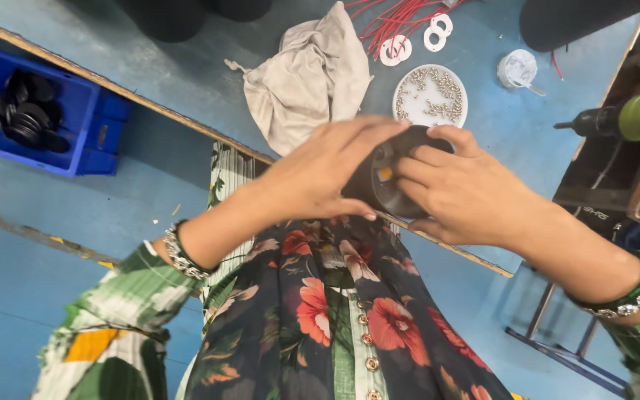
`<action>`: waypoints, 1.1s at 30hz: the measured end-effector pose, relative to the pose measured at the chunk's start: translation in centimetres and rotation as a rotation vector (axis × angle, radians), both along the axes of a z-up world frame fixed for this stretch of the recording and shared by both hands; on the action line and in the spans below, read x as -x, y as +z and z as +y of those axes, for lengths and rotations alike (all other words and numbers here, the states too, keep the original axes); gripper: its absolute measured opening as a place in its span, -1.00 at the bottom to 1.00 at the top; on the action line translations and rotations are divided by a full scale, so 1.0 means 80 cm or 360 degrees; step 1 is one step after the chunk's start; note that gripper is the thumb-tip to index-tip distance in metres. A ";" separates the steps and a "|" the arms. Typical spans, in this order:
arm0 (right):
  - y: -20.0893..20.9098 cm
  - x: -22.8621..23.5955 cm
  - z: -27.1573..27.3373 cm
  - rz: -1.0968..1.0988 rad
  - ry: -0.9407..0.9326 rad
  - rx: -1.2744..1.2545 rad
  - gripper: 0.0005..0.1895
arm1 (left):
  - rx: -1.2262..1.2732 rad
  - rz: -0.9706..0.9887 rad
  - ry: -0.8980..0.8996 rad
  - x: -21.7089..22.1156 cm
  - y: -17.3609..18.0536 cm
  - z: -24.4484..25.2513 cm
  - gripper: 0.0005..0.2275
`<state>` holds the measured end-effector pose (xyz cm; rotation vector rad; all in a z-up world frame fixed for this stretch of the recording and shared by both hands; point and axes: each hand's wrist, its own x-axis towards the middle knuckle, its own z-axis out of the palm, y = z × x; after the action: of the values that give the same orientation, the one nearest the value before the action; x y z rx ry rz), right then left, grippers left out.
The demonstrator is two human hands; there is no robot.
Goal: The person wipes the inside of a black cylindrical housing with a cloth, then inserts a small LED bulb and wires into the fixture. They use a green glue gun to apply adhesive around the bulb base and secure the components inside the housing.
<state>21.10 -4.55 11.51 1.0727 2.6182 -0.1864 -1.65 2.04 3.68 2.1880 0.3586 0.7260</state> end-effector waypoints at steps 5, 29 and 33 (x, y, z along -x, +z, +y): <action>-0.011 -0.008 -0.001 -0.0022 0.0034 -0.0044 -0.63 | 0.0050 -0.0035 0.0036 -0.004 -0.024 -0.004 -0.05; -0.032 -0.017 -0.006 0.0028 0.0103 -0.0179 -0.63 | 0.0106 -0.0205 0.0008 -0.038 -0.064 -0.002 0.02; -0.029 -0.014 -0.007 0.0078 0.0033 -0.0103 -0.61 | 0.0123 -0.0147 0.0036 -0.038 -0.065 -0.003 -0.01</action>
<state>22.25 -5.14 9.15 1.0745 2.6948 -0.1252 1.37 1.77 -1.48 2.0730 0.3586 0.8096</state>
